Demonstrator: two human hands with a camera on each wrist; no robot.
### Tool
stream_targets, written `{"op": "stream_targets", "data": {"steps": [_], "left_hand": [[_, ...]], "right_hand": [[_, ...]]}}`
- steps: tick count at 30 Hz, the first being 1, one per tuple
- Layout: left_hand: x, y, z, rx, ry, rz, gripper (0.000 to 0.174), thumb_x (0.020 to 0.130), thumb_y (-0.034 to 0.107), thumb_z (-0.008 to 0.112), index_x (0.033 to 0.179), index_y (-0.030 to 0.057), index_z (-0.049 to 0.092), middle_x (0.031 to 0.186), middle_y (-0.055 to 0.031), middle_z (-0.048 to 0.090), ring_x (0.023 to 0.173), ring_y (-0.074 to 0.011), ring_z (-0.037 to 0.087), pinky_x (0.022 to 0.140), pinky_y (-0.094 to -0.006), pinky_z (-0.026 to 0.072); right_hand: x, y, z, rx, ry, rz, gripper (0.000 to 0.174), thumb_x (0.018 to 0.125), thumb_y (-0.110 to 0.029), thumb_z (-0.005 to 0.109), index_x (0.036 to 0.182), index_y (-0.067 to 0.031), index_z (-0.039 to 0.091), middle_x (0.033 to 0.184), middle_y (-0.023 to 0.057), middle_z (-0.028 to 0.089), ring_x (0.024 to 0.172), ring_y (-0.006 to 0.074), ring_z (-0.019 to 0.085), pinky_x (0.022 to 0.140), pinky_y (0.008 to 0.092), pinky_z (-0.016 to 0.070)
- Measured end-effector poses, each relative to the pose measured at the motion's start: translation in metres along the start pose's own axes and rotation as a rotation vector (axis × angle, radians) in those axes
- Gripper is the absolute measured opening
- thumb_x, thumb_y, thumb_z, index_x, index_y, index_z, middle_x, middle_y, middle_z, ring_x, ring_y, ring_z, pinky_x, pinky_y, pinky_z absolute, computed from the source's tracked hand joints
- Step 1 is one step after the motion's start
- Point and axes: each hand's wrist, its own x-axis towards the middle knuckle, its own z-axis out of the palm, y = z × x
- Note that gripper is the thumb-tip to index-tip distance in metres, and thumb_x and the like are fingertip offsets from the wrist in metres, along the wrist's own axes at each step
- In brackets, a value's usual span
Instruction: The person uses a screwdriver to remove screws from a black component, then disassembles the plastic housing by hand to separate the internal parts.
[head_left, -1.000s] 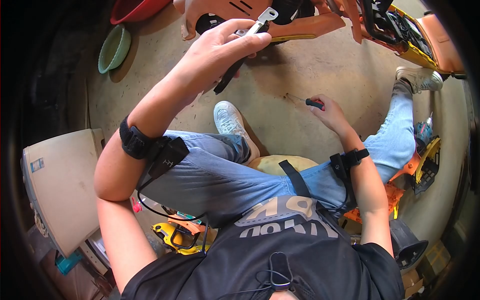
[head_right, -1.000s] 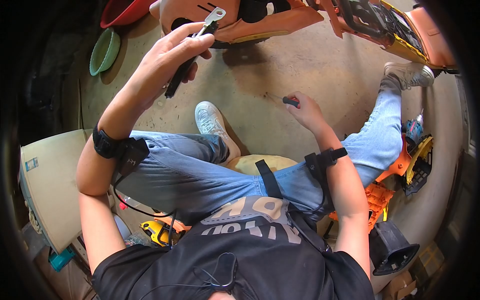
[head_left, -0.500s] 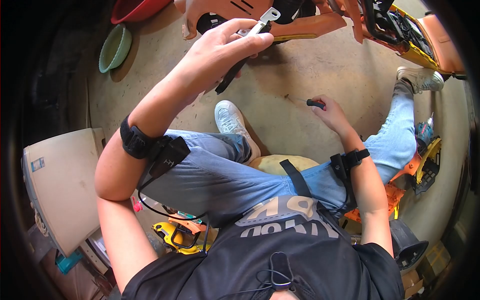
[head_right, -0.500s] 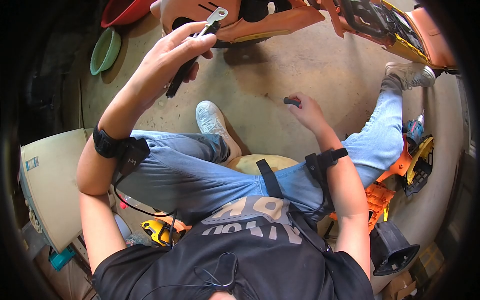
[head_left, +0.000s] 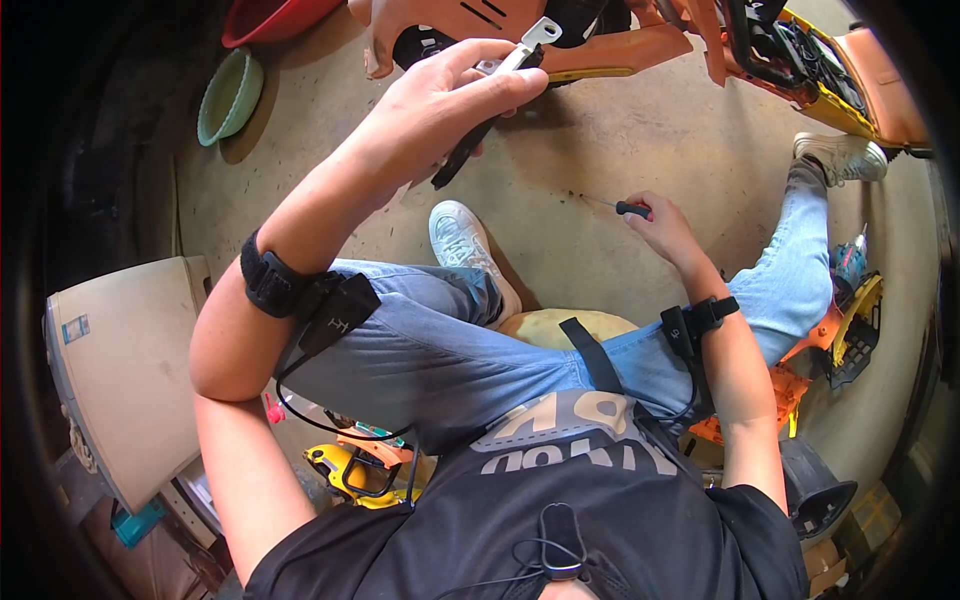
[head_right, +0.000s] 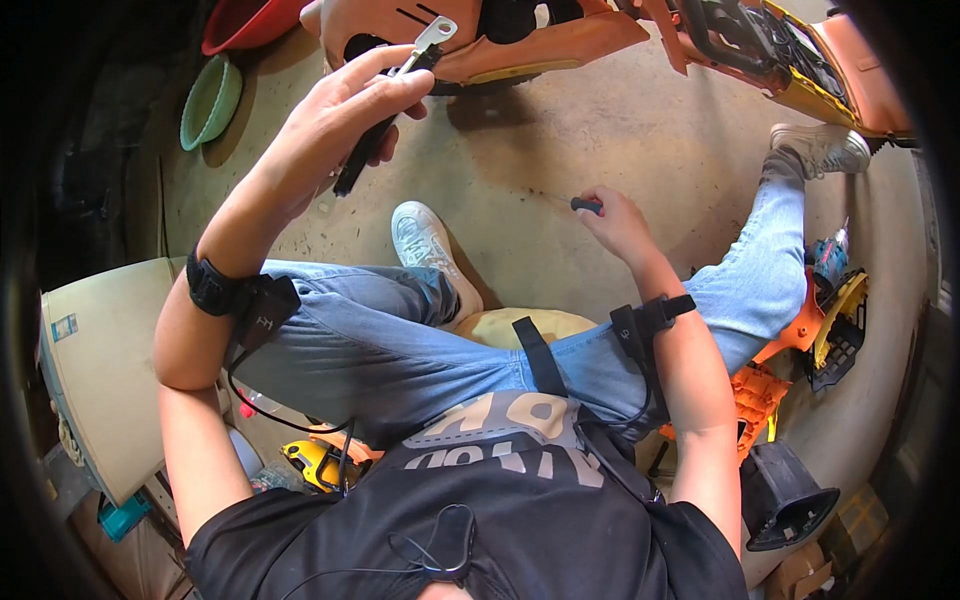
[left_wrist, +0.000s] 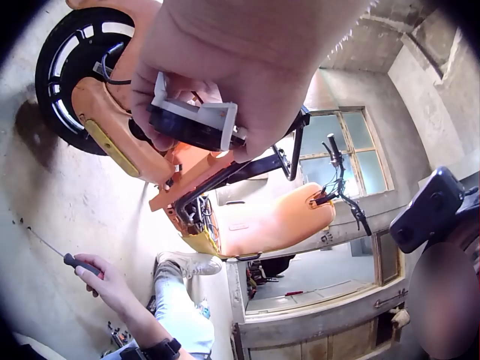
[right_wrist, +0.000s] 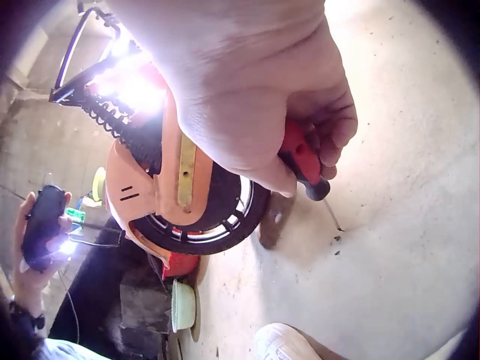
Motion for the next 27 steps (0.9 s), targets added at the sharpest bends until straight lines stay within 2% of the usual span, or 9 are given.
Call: {"op": "stream_targets", "data": {"steps": [9, 11, 14, 15, 17, 18, 22, 25, 27], "left_hand": [[-0.001, 0.002, 0.000, -0.032, 0.008, -0.010, 0.066, 0.096, 0.052, 0.065, 0.144, 0.0077, 0.053, 0.097, -0.0038, 0.061, 0.073, -0.0075, 0.057, 0.067, -0.0235, 0.0467], [0.003, -0.004, -0.003, -0.142, 0.002, -0.050, 0.057, 0.096, 0.048, 0.065, 0.134, 0.0060, 0.057, 0.098, -0.0040, 0.062, 0.075, -0.0095, 0.059, 0.071, -0.0248, 0.0485], [0.000, 0.005, -0.006, -0.368, -0.040, -0.131, 0.046, 0.096, 0.044, 0.066, 0.122, 0.0072, 0.057, 0.099, -0.0042, 0.062, 0.077, -0.0113, 0.061, 0.074, -0.0256, 0.0498], [-0.001, 0.006, -0.007, -0.364, -0.037, -0.126, 0.046, 0.096, 0.044, 0.066, 0.122, 0.0072, 0.057, 0.099, -0.0042, 0.062, 0.077, -0.0113, 0.061, 0.074, -0.0256, 0.0498], [-0.003, 0.007, -0.009, -0.481, -0.048, -0.134, 0.041, 0.094, 0.041, 0.069, 0.117, 0.0092, 0.055, 0.100, -0.0042, 0.063, 0.077, -0.0116, 0.062, 0.074, -0.0258, 0.0511], [-0.002, 0.008, -0.011, -0.473, -0.045, -0.128, 0.041, 0.094, 0.041, 0.069, 0.117, 0.0092, 0.055, 0.100, -0.0042, 0.063, 0.077, -0.0116, 0.062, 0.074, -0.0258, 0.0511], [0.000, 0.005, -0.013, -0.485, -0.047, -0.151, 0.055, 0.093, 0.033, 0.073, 0.135, 0.0043, 0.052, 0.097, -0.0037, 0.061, 0.077, -0.0100, 0.063, 0.068, -0.0244, 0.0531], [-0.001, 0.005, -0.011, -0.511, -0.083, -0.176, 0.055, 0.092, 0.027, 0.074, 0.136, 0.0036, 0.051, 0.099, -0.0048, 0.062, 0.081, -0.0118, 0.067, 0.075, -0.0253, 0.0565], [-0.001, 0.000, -0.009, -0.528, -0.088, -0.170, 0.051, 0.093, 0.024, 0.073, 0.134, 0.0022, 0.052, 0.109, -0.0103, 0.067, 0.086, -0.0137, 0.069, 0.078, -0.0266, 0.0579]], "right_hand": [[0.000, -0.001, -0.005, 0.126, 0.038, -0.036, 0.037, 0.086, -0.029, 0.071, 0.117, -0.0082, 0.071, 0.105, 0.0157, 0.073, 0.096, 0.0273, 0.070, 0.086, 0.0390, 0.0541], [-0.007, -0.018, -0.024, 0.201, 0.049, -0.104, 0.037, 0.088, -0.025, 0.069, 0.118, -0.0039, 0.070, 0.100, 0.0126, 0.073, 0.092, 0.0224, 0.068, 0.085, 0.0352, 0.0534], [-0.029, -0.057, -0.054, 0.403, 0.061, -0.066, 0.035, 0.091, -0.022, 0.067, 0.119, -0.0016, 0.069, 0.098, 0.0073, 0.071, 0.083, 0.0146, 0.062, 0.077, 0.0296, 0.0512], [-0.038, -0.068, -0.066, 0.405, 0.065, -0.072, 0.035, 0.091, -0.022, 0.067, 0.119, -0.0016, 0.069, 0.098, 0.0073, 0.071, 0.083, 0.0146, 0.062, 0.077, 0.0296, 0.0512], [-0.056, -0.087, -0.085, 0.664, 0.032, -0.023, 0.035, 0.095, -0.020, 0.065, 0.122, 0.0014, 0.066, 0.101, 0.0058, 0.068, 0.077, 0.0071, 0.054, 0.068, 0.0222, 0.0437], [-0.062, -0.094, -0.090, 0.668, 0.035, -0.032, 0.035, 0.095, -0.020, 0.065, 0.122, 0.0014, 0.066, 0.101, 0.0058, 0.068, 0.077, 0.0071, 0.054, 0.068, 0.0222, 0.0437], [-0.097, -0.117, -0.109, 1.076, 0.113, -0.136, 0.042, 0.094, -0.021, 0.062, 0.125, 0.0074, 0.062, 0.099, 0.0105, 0.068, 0.076, 0.0080, 0.055, 0.068, 0.0212, 0.0432], [-0.113, -0.125, -0.117, 1.098, 0.132, -0.153, 0.046, 0.093, -0.024, 0.062, 0.126, 0.0069, 0.060, 0.101, 0.0123, 0.068, 0.077, 0.0085, 0.056, 0.069, 0.0208, 0.0437], [-0.120, -0.131, -0.121, 1.104, 0.137, -0.169, 0.048, 0.091, -0.026, 0.064, 0.126, 0.0061, 0.060, 0.101, 0.0131, 0.069, 0.078, 0.0091, 0.056, 0.070, 0.0211, 0.0441]]}}
